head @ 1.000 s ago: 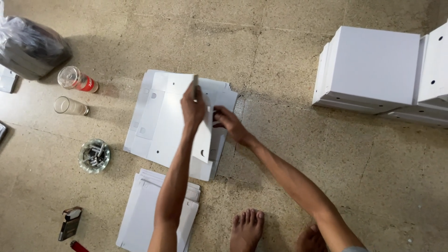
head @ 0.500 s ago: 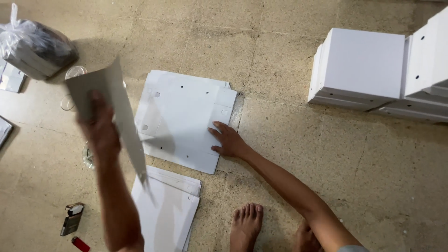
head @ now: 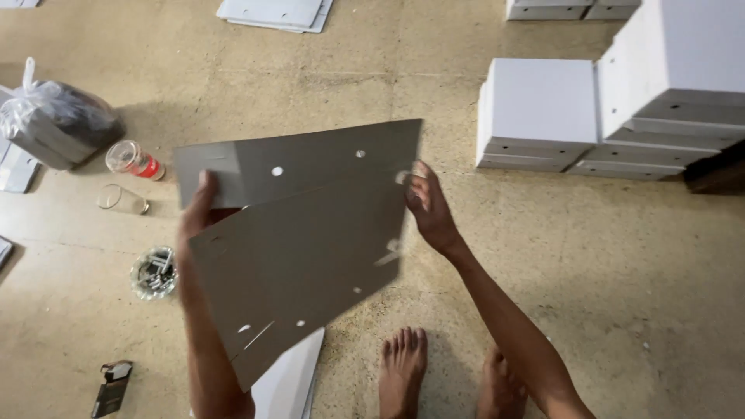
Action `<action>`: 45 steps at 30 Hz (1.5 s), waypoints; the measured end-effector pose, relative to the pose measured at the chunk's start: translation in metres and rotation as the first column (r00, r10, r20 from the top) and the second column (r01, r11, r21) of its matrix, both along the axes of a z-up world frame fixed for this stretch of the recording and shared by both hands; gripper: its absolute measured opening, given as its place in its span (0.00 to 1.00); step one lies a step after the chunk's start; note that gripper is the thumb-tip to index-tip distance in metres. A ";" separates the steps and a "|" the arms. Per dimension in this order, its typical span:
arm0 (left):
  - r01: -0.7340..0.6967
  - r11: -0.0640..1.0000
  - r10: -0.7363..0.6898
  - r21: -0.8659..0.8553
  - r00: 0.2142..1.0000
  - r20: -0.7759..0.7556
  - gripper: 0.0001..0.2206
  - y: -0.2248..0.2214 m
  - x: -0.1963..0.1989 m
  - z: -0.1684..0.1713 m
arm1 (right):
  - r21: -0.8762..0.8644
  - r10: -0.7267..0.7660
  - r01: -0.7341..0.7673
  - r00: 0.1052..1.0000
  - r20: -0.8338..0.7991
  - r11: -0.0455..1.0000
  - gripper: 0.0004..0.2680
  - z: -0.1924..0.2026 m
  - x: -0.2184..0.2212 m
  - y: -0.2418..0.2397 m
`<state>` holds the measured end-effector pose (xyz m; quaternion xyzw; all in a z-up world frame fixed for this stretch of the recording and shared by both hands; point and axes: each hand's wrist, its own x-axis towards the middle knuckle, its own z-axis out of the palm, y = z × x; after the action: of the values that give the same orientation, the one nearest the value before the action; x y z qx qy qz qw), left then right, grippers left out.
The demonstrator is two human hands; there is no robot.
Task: Assembling cardboard boxes from flat pre-cut sheets by folding along scored lines and tucking in flaps.
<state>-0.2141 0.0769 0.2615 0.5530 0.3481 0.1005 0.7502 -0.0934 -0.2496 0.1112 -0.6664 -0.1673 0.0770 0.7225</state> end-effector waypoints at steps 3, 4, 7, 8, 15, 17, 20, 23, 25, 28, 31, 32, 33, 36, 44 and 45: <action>0.074 0.994 -0.073 -0.084 0.997 0.020 0.32 0.010 0.033 -0.052 | -0.013 -0.146 0.146 0.988 -0.051 0.989 0.15 0.035 -0.023 -0.035; 0.085 0.993 -0.083 -0.088 0.996 0.027 0.32 0.010 0.043 -0.072 | -0.016 -0.157 0.156 0.987 -0.043 0.988 0.15 0.030 -0.025 -0.050; 0.188 0.962 -0.180 -0.199 0.982 0.055 0.37 0.001 0.076 -0.134 | -0.113 -0.196 0.182 0.973 -0.124 0.977 0.11 0.010 -0.026 -0.092; 0.195 0.974 -0.194 -0.117 0.981 0.017 0.39 -0.006 0.087 -0.155 | -0.135 -0.242 0.229 0.967 -0.086 0.964 0.10 0.001 -0.026 -0.104; 0.500 0.848 -0.466 0.177 0.862 -0.201 0.17 -0.065 0.122 -0.268 | -0.382 -0.406 0.341 0.909 -0.100 0.859 0.11 -0.071 -0.023 -0.178; 0.561 0.777 -0.486 0.286 0.823 -0.294 0.19 -0.081 0.131 -0.309 | -0.428 -0.439 0.346 0.888 -0.139 0.835 0.10 -0.118 -0.017 -0.187; 0.546 0.626 -0.368 0.557 0.836 -0.406 0.23 -0.109 0.149 -0.354 | -0.484 -0.455 0.334 0.877 -0.156 0.809 0.12 -0.151 -0.021 -0.195; 0.401 0.460 -0.239 0.792 0.915 -0.325 0.25 -0.177 0.145 -0.288 | -0.512 -0.455 0.315 0.873 -0.173 0.799 0.16 -0.148 -0.026 -0.191; 0.320 0.387 -0.242 0.865 0.940 -0.240 0.27 -0.225 0.144 -0.248 | -0.526 -0.471 0.311 0.859 -0.200 0.792 0.16 -0.147 -0.027 -0.187; 0.313 0.395 -0.486 0.864 0.869 -0.092 0.21 -0.281 0.165 -0.256 | -0.476 -0.466 0.352 0.873 -0.143 0.806 0.14 -0.158 -0.025 -0.187; 0.487 0.299 -0.674 0.821 0.716 -0.179 0.24 -0.328 0.196 -0.277 | -0.480 -0.484 0.387 0.870 -0.092 0.787 0.15 -0.161 -0.022 -0.187; 0.575 0.184 -0.703 0.797 0.644 -0.301 0.26 -0.340 0.203 -0.274 | -0.487 -0.473 0.389 0.879 -0.059 0.782 0.15 -0.150 -0.025 -0.185; 0.653 0.065 -0.718 0.755 0.556 -0.419 0.28 -0.354 0.207 -0.272 | -0.496 -0.465 0.391 0.885 -0.029 0.775 0.14 -0.139 -0.031 -0.185; 0.694 -0.074 -0.718 0.716 0.461 -0.521 0.30 -0.374 0.245 -0.332 | -0.518 -0.454 0.379 0.891 -0.020 0.767 0.14 -0.127 -0.034 -0.182; 0.646 0.338 -0.700 0.684 0.659 -0.276 0.11 -0.363 0.274 -0.379 | -0.497 -0.444 0.379 0.896 -0.014 0.781 0.11 -0.153 -0.027 -0.189; 0.627 0.433 -0.698 0.648 0.688 -0.199 0.11 -0.357 0.274 -0.382 | -0.477 -0.445 0.386 0.895 -0.012 0.789 0.11 -0.150 -0.028 -0.188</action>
<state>0.0600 -0.2803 -0.1205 0.8692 0.0044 -0.0562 0.4912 -0.1209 -0.4378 -0.0393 -0.8333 0.0519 -0.0054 0.5504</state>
